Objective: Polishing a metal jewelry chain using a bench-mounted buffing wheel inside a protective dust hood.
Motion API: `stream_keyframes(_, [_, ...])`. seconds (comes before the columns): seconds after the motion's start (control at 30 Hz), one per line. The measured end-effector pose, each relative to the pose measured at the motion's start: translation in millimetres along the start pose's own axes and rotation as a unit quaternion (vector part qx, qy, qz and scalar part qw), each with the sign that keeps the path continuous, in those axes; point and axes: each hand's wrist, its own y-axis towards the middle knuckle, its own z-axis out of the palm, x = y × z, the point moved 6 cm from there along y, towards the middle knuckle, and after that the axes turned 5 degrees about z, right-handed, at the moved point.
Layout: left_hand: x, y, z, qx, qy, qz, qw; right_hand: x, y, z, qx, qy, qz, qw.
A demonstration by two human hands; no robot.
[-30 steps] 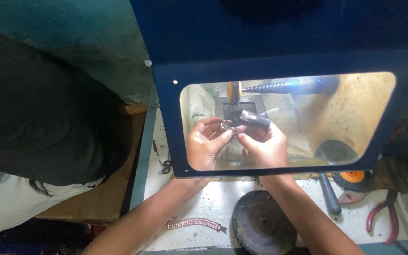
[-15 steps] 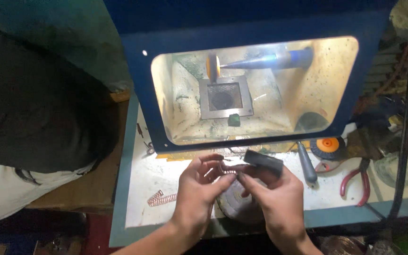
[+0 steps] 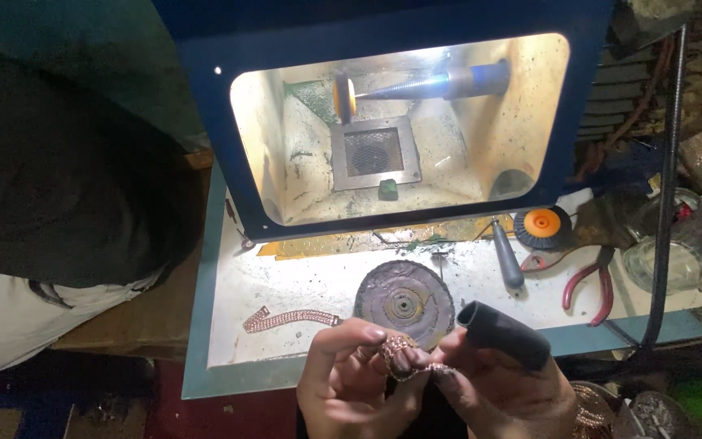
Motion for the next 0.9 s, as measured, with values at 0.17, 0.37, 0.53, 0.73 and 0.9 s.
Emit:
stream_keyframes(0.17, [8,-13,-6,-0.055,0.012,-0.056,0.997,13,-4,10,0.033,0.003,-0.048,0.998])
stream_keyframes(0.37, [6,-10,-2,-0.017,0.045,-0.121,0.992,13,-7,7,-0.023,0.006,-0.056,0.998])
stream_keyframes(0.53, [1,-10,5,-0.005,0.060,-0.130,0.990,23,-10,9,-0.075,-0.071,-0.015,0.995])
stream_keyframes(0.73, [-13,-13,19,-0.043,0.037,-0.024,0.998,21,-12,4,-0.031,0.005,0.010,0.999])
stream_keyframes(0.9, [-41,-25,39,-0.111,0.139,0.039,0.983,29,-15,9,0.035,0.027,0.044,0.998])
